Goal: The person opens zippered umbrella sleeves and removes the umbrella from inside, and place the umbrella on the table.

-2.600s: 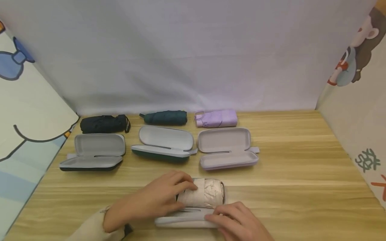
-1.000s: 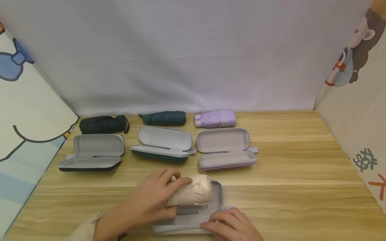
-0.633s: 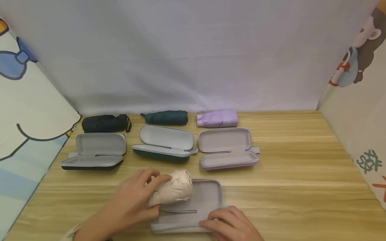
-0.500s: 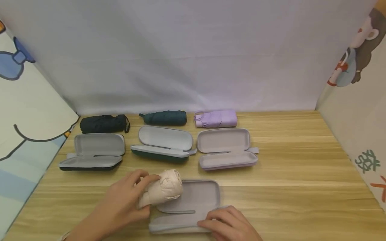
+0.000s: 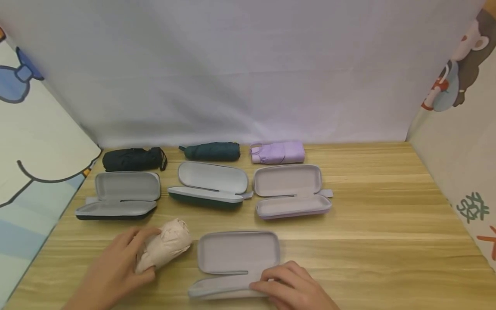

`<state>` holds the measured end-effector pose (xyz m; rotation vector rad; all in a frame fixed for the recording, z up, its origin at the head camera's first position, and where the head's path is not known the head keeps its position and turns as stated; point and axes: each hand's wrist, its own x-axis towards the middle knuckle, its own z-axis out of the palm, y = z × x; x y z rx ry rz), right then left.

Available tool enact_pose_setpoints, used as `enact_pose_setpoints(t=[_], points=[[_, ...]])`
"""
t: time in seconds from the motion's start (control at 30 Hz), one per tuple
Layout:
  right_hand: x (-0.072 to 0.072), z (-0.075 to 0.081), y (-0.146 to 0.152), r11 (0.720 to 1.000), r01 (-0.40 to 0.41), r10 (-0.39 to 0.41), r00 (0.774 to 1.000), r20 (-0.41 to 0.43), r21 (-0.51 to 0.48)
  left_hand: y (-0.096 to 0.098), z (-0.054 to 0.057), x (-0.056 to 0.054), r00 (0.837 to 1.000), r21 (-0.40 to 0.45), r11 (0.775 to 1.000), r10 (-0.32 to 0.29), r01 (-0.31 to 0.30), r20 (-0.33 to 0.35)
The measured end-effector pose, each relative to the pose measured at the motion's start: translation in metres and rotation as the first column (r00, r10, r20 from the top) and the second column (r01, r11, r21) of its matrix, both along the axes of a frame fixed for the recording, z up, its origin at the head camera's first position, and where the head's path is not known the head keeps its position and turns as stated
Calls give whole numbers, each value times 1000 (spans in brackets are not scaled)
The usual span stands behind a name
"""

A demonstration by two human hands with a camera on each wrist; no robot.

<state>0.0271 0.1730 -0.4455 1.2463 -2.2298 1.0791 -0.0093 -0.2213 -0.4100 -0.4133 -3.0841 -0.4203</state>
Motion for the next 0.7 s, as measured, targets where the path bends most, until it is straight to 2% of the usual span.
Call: enact_pose_setpoints(t=[0.17,0.4,0.5,0.7], points=[[-2,1,-3,1000,-28,28,1000,13,7,-19,-6,4,994,-33,997,69,-67,79],[-3,1,-6,999,-47,46,999,16,10,-47,-17,5,981,-59,991,125,-117,148],[-3,2,-7,999,-46,46,999,17,16,-59,-20,5,978,-65,989,139,-131,153],[-4,4,-9,998,-43,41,998,41,36,-79,-23,0,982,-75,990,126,-116,143]])
